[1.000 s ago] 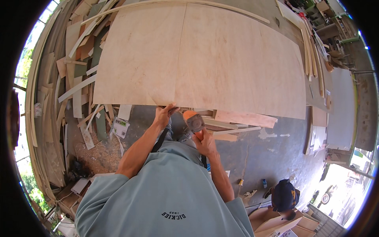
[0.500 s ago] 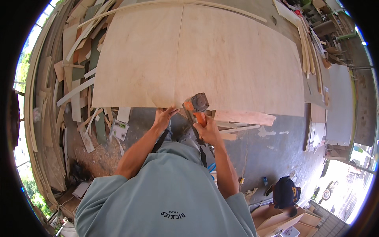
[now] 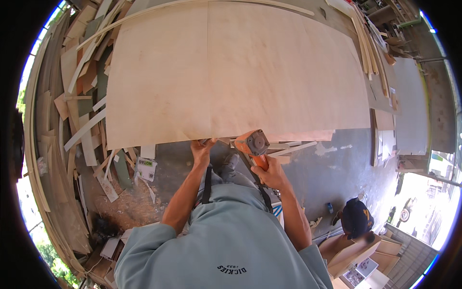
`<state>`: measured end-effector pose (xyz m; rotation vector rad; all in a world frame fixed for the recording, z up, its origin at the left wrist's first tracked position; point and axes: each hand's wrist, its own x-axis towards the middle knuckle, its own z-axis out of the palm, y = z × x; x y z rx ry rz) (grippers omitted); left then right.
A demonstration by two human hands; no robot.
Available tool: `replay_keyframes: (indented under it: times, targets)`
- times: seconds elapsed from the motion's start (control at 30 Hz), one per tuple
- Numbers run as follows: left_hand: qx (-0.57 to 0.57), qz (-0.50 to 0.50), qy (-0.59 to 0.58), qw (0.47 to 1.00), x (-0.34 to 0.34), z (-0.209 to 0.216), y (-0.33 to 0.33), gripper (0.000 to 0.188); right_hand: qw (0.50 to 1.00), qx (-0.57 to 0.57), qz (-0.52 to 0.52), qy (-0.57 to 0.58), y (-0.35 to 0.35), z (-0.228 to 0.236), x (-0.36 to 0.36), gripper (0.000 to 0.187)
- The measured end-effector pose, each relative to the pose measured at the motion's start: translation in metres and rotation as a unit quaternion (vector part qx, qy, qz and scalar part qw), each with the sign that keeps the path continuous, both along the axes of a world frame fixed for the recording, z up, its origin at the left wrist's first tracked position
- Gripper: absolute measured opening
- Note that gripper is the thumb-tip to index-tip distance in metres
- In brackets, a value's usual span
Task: The person secures a large wooden panel to a furniture frame using a pneumatic nail gun.
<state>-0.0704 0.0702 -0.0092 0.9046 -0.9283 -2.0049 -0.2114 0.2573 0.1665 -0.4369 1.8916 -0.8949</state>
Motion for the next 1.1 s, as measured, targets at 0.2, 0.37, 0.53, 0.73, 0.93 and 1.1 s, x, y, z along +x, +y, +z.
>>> replay_keyframes:
  times: [0.2,0.37,0.53,0.73,0.93,1.1]
  targets:
    - [-0.009,0.024,0.022,0.999,-0.004,-0.014,0.003,0.045,0.999,0.031,0.007,-0.005,0.012,0.005,-0.001,0.029]
    - [-0.017,0.024,0.008,1.000,-0.004,-0.006,0.001,0.044,0.999,0.025,0.038,0.025,-0.001,0.018,0.005,0.027]
    - [-0.019,0.022,0.010,1.000,-0.004,-0.009,0.004,0.044,0.999,0.014,0.042,0.022,0.007,0.006,0.002,0.025]
    - [-0.020,0.029,0.003,0.999,-0.006,-0.008,0.006,0.040,0.997,-0.003,0.064,0.047,0.013,-0.007,-0.001,0.027]
    - [-0.039,0.051,-0.007,0.998,-0.008,-0.015,0.008,0.040,0.997,0.015,0.057,0.041,0.010,-0.003,0.000,0.028]
    - [-0.081,-0.070,-0.070,0.992,0.006,-0.023,0.001,0.040,0.998,0.005,0.052,0.035,0.004,-0.004,-0.002,0.029]
